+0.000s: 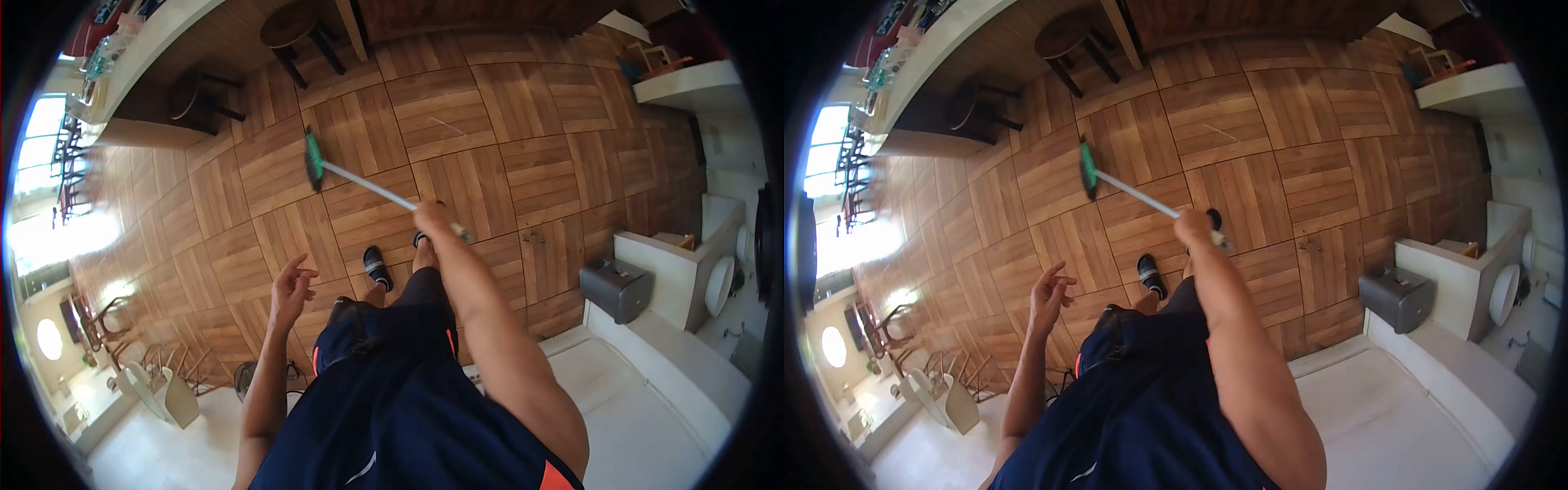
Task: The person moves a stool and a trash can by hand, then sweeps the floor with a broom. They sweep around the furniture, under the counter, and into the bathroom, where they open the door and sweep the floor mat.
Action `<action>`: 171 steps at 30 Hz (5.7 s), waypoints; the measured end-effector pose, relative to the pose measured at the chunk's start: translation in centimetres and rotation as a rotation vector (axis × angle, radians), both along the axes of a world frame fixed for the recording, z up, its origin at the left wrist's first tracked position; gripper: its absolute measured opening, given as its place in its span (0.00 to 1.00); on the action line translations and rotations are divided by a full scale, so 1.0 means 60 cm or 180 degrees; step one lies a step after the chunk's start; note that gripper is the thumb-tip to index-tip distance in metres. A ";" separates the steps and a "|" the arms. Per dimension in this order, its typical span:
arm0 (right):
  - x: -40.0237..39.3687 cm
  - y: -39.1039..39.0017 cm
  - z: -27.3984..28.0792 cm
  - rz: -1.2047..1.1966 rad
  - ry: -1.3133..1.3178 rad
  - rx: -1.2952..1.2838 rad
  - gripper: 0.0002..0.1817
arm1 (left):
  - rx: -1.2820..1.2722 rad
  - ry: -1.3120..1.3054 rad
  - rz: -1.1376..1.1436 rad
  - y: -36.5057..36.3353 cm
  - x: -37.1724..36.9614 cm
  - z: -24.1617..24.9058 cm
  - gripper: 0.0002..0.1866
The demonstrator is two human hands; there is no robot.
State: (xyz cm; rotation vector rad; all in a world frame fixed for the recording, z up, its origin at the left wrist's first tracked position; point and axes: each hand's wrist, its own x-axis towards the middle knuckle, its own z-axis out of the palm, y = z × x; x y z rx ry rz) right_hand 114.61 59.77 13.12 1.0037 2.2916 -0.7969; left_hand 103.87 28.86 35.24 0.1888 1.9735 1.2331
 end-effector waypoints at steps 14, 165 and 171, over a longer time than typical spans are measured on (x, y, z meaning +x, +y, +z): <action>0.579 0.465 0.219 -0.0891 -0.1406 0.0434 0.18 | 0.0079 -0.0216 0.0317 0.256 -0.065 -0.020 0.20; 0.723 0.281 -0.025 -0.5001 0.1183 -0.1202 0.16 | -0.0363 0.0303 -0.1667 0.333 0.174 0.088 0.21; 0.760 -0.002 0.093 -0.5234 0.1276 -0.0494 0.15 | -0.0302 -0.0133 -0.2083 0.382 0.104 -0.016 0.20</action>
